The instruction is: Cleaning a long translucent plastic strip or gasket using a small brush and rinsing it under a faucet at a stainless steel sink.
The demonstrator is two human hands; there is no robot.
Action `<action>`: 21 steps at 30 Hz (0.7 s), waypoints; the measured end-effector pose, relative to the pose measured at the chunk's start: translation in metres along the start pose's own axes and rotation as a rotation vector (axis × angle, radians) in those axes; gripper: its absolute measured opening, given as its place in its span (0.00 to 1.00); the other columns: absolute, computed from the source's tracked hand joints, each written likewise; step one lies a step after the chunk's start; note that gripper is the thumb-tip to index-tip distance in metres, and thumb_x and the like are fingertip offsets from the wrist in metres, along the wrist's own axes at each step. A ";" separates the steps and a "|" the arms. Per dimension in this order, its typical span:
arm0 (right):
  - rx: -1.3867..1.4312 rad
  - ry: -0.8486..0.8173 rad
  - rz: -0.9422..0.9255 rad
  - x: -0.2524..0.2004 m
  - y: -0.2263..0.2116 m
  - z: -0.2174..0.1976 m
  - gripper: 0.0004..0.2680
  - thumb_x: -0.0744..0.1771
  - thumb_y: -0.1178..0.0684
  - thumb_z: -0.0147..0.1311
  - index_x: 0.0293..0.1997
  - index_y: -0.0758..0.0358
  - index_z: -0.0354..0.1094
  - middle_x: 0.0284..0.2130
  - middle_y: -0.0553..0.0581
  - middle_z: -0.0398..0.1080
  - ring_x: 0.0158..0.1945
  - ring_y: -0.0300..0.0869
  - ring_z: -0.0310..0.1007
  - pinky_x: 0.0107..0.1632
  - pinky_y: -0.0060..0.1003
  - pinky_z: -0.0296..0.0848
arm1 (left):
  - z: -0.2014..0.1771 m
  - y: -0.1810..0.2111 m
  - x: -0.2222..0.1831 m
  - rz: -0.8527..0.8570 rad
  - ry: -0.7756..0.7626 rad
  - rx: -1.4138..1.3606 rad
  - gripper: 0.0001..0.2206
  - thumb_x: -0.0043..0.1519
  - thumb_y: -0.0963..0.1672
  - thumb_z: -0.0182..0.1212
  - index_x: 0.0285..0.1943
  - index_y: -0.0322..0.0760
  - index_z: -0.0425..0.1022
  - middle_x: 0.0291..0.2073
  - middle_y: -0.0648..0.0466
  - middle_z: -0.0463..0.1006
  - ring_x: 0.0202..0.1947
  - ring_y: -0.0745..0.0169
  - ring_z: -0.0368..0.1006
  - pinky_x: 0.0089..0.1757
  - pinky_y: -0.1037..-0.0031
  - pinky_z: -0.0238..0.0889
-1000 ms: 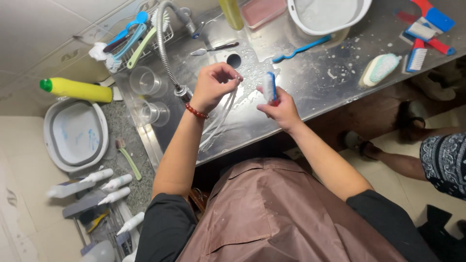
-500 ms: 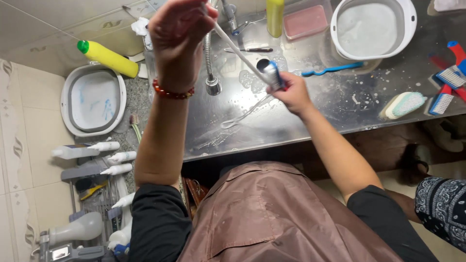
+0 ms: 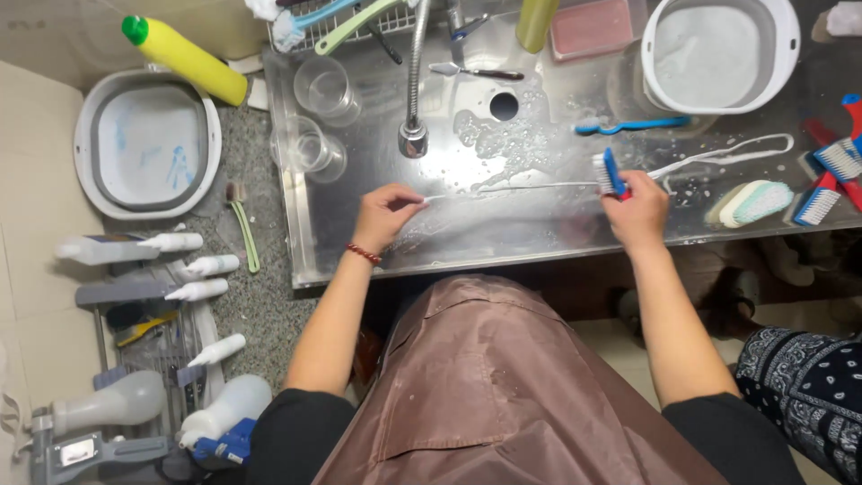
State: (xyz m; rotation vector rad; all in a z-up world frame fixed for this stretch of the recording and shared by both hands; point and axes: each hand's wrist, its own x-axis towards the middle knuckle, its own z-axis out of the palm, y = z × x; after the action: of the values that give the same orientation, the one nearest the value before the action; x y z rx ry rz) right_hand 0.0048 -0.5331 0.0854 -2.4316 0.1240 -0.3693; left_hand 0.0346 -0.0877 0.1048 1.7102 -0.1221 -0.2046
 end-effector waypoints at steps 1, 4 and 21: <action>-0.004 -0.018 0.002 -0.011 0.007 0.015 0.11 0.63 0.53 0.70 0.43 0.66 0.74 0.37 0.61 0.75 0.38 0.53 0.76 0.44 0.43 0.74 | 0.006 -0.032 -0.005 -0.015 0.006 -0.007 0.05 0.58 0.36 0.71 0.40 0.31 0.82 0.37 0.52 0.82 0.38 0.65 0.79 0.42 0.76 0.73; -0.052 -0.073 -0.096 -0.029 0.005 0.054 0.11 0.61 0.54 0.66 0.43 0.65 0.73 0.50 0.63 0.76 0.47 0.56 0.76 0.48 0.45 0.74 | 0.017 -0.101 -0.012 -0.258 0.058 0.137 0.06 0.57 0.39 0.72 0.41 0.33 0.83 0.36 0.53 0.85 0.36 0.67 0.80 0.41 0.76 0.73; -0.013 -0.613 -0.129 -0.080 -0.172 0.209 0.16 0.68 0.49 0.51 0.63 0.55 0.65 0.42 0.62 0.74 0.44 0.60 0.74 0.44 0.57 0.72 | -0.003 -0.163 -0.019 -0.590 0.208 -0.062 0.11 0.52 0.35 0.67 0.45 0.26 0.79 0.27 0.49 0.84 0.24 0.68 0.78 0.28 0.76 0.71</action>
State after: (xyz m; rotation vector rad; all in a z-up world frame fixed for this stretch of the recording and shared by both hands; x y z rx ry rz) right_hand -0.0109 -0.2588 0.0213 -2.4578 -0.2986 0.3305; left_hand 0.0109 -0.0569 -0.0549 1.6572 0.5443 -0.4570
